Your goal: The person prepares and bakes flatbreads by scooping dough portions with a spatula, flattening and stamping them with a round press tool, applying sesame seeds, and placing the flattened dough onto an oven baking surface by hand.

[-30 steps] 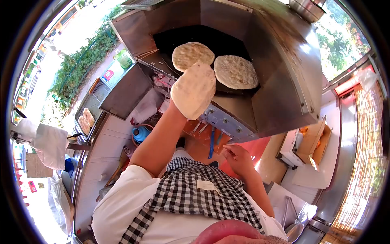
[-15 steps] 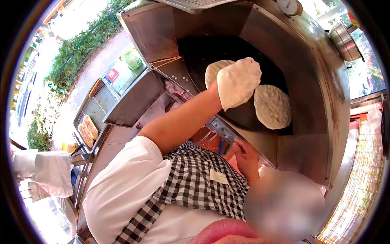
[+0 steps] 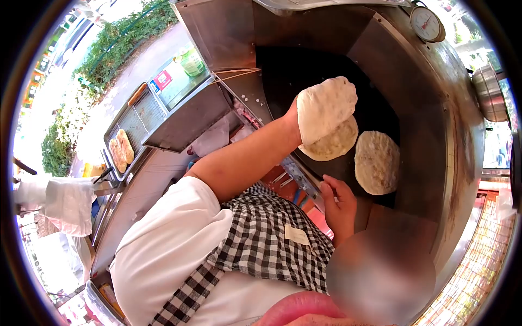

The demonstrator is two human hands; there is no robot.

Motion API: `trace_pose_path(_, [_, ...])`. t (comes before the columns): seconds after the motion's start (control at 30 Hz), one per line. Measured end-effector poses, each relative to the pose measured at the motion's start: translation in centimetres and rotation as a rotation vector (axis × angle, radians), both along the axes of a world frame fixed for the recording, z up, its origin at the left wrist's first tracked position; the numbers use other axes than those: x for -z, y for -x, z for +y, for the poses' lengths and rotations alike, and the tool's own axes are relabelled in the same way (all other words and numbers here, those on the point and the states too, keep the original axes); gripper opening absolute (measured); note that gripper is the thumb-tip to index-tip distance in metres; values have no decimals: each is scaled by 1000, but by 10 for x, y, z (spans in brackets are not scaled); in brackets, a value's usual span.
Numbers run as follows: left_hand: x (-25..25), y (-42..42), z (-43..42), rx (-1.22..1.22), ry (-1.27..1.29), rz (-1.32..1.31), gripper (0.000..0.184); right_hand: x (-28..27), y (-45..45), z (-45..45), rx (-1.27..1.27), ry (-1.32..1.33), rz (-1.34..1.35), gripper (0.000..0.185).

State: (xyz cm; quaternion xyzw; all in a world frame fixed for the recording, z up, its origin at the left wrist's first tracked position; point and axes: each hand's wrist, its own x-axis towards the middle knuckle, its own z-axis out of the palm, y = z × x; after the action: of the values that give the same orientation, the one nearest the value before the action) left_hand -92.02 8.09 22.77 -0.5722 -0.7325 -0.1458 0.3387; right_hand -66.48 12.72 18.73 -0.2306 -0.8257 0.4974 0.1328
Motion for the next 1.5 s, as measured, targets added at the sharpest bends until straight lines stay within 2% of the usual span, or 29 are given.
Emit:
trace_pose_path(0.1, [-5,-3,5,2,316,-180,27,4,-4,6,-30,22,35,23])
trace_pose_path(0.17, [-6,-5,-1,18,161,-81,12,6,-5,9,-43,9,61,23])
trace_pose_path(0.37, [6,17,18,153,33,26,10,-2,-12,8,139,6,52,22])
trace_pose_path(0.63, [7,44,28,195,117,96,20,8,5,-25,349,83,26,22])
trace_pose_path(0.87, [6,50,35,178,323,91,29,6,25,-38,383,36,1,24])
trace_pose_path(0.97, [9,55,33,200,338,113,26,9,28,-42,408,14,32,23])
trace_pose_path(1.03, [18,65,32,264,179,116,24,10,30,-43,411,-16,39,23])
trace_pose_path(1.1, [15,70,28,297,164,86,24,7,32,-44,396,-24,12,24])
trace_pose_path(1.17, [0,71,21,303,291,23,24,7,33,-46,384,-29,-5,25])
trace_pose_path(1.33, [6,86,14,333,130,52,26,6,36,-46,382,-35,-11,24])
trace_pose_path(1.5, [12,84,19,305,140,61,25,5,35,-47,409,-53,40,22])
